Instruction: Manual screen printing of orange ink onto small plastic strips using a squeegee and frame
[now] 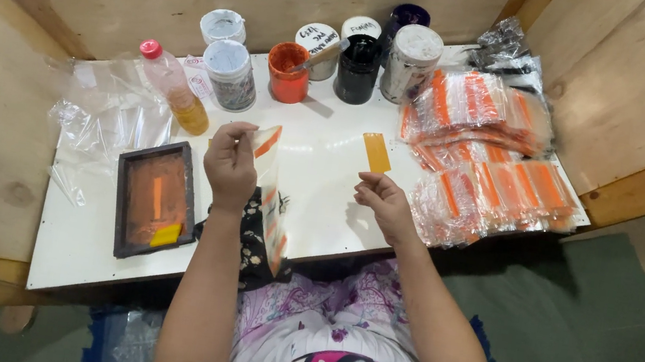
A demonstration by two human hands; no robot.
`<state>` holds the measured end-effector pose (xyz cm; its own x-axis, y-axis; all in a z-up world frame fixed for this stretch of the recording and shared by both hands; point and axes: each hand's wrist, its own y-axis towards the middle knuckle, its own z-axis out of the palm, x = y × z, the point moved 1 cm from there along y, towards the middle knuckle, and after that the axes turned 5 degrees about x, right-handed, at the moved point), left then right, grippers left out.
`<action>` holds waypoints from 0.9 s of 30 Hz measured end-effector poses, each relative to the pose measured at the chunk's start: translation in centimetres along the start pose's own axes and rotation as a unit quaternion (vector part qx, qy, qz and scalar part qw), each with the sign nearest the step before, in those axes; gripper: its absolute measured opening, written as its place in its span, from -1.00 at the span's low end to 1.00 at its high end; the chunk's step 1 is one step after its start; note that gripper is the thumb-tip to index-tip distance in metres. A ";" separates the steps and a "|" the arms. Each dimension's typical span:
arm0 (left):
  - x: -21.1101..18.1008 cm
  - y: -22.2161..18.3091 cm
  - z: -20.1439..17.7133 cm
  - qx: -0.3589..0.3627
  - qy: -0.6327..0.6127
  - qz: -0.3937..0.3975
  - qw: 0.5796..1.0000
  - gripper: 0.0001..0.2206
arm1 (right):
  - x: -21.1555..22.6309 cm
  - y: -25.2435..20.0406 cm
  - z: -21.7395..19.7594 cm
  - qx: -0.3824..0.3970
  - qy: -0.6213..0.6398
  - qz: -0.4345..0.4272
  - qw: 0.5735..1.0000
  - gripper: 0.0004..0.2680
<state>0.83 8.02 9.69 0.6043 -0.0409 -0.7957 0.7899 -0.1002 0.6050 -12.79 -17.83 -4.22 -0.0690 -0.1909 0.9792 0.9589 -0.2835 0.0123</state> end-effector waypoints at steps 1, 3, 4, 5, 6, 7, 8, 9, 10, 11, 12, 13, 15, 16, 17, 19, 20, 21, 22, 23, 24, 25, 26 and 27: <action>0.2 0.2 0.6 -0.001 0.001 -0.001 1.000 -0.87 | -0.3 0.1 0.3 0.001 0.000 0.001 1.000 -0.76; 0.4 0.3 1.5 -0.033 0.041 0.036 0.998 -0.86 | -1.0 -0.1 0.9 -0.036 -0.086 0.005 0.996 -0.92; 0.2 0.7 1.7 -0.035 0.043 0.036 0.998 -0.86 | -1.3 -0.3 0.9 -0.033 -0.086 0.006 0.996 -0.92; 0.0 1.0 1.8 -0.047 0.053 0.047 0.996 -0.86 | -1.7 -0.5 1.0 -0.027 -0.156 0.016 0.987 -0.89; -0.2 1.2 1.9 -0.059 0.064 0.056 0.995 -0.87 | -2.2 -0.9 1.0 -0.021 -0.224 0.028 0.974 -0.83; -0.5 1.4 2.2 -0.061 0.067 0.054 0.994 -0.87 | -3.1 -1.4 1.4 -0.018 -0.224 0.030 0.974 -0.83; -0.8 1.7 2.6 -0.088 0.084 0.076 0.990 -0.89 | -4.0 -1.7 1.7 -0.038 -0.257 0.009 0.966 -0.75; -1.1 2.0 3.0 -0.115 0.101 0.099 0.983 -0.90 | -4.8 -2.1 2.0 -0.057 -0.289 -0.012 0.955 -0.66; -1.4 2.1 3.3 -0.117 0.101 0.098 0.983 -0.90 | -4.1 -2.8 3.8 -0.056 -0.291 -0.012 0.955 -0.66; -1.7 2.1 3.6 -0.133 0.108 0.093 0.981 -0.91 | -3.3 -3.6 5.6 -0.064 -0.355 -0.090 0.928 -0.78; -2.0 2.2 4.0 -0.148 0.116 0.087 0.978 -0.91 | -2.5 -4.4 7.3 -0.073 -0.416 -0.167 0.891 -0.69; -2.2 2.1 4.5 -0.149 0.115 0.087 0.978 -0.91 | -2.6 -4.3 8.8 -0.073 -0.417 -0.166 0.891 -0.69; -2.6 1.9 5.4 -0.181 0.109 0.072 0.975 -0.93 | -2.8 -4.2 11.9 -0.103 -0.461 -0.231 0.850 -0.41; -2.7 1.8 5.7 -0.180 0.108 0.073 0.975 -0.93 | -3.1 -3.7 12.8 -0.105 -0.461 -0.232 0.850 -0.41; -2.8 1.7 5.9 -0.185 0.103 0.061 0.975 -0.93 | -3.5 -3.1 13.7 -0.107 -0.447 -0.196 0.866 -0.40; -2.6 1.6 6.1 -0.190 0.099 0.048 0.975 -0.92 | -4.0 -2.0 15.2 -0.109 -0.432 -0.159 0.881 -0.38; -2.4 1.6 6.1 -0.199 0.097 0.048 0.974 -0.92 | -4.1 -1.4 15.8 -0.123 -0.427 -0.138 0.885 -0.41; -2.3 1.6 6.1 -0.208 0.094 0.047 0.973 -0.92 | -4.3 -0.7 16.5 -0.137 -0.422 -0.116 0.889 -0.43; -2.4 1.6 6.0 -0.209 0.097 0.048 0.972 -0.92 | -4.9 0.0 16.7 -0.134 -0.420 -0.117 0.890 -0.43; -2.4 1.6 5.9 -0.218 0.100 0.045 0.970 -0.92 | -5.6 0.7 17.0 -0.134 -0.438 -0.114 0.882 -0.44; -2.5 1.7 5.9 -0.225 0.104 0.042 0.968 -0.91 | -6.2 1.5 17.4 -0.135 -0.455 -0.110 0.874 -0.45; -2.4 1.7 5.6 -0.225 0.106 0.042 0.968 -0.91 | -6.3 1.8 17.7 -0.133 -0.453 -0.109 0.875 -0.45; -2.4 1.7 5.4 -0.236 0.106 0.040 0.965 -0.91 | -6.3 2.1 17.9 -0.150 -0.458 -0.103 0.870 -0.53; -2.4 1.7 5.1 -0.246 0.105 0.038 0.963 -0.91 | -6.4 2.3 18.2 -0.166 -0.463 -0.096 0.866 -0.61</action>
<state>0.18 2.86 12.45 0.6294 0.1778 -0.7565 0.6649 0.3807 0.6427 -5.13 -0.21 -6.78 0.1791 0.6803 0.7107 0.8120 -0.5102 0.2837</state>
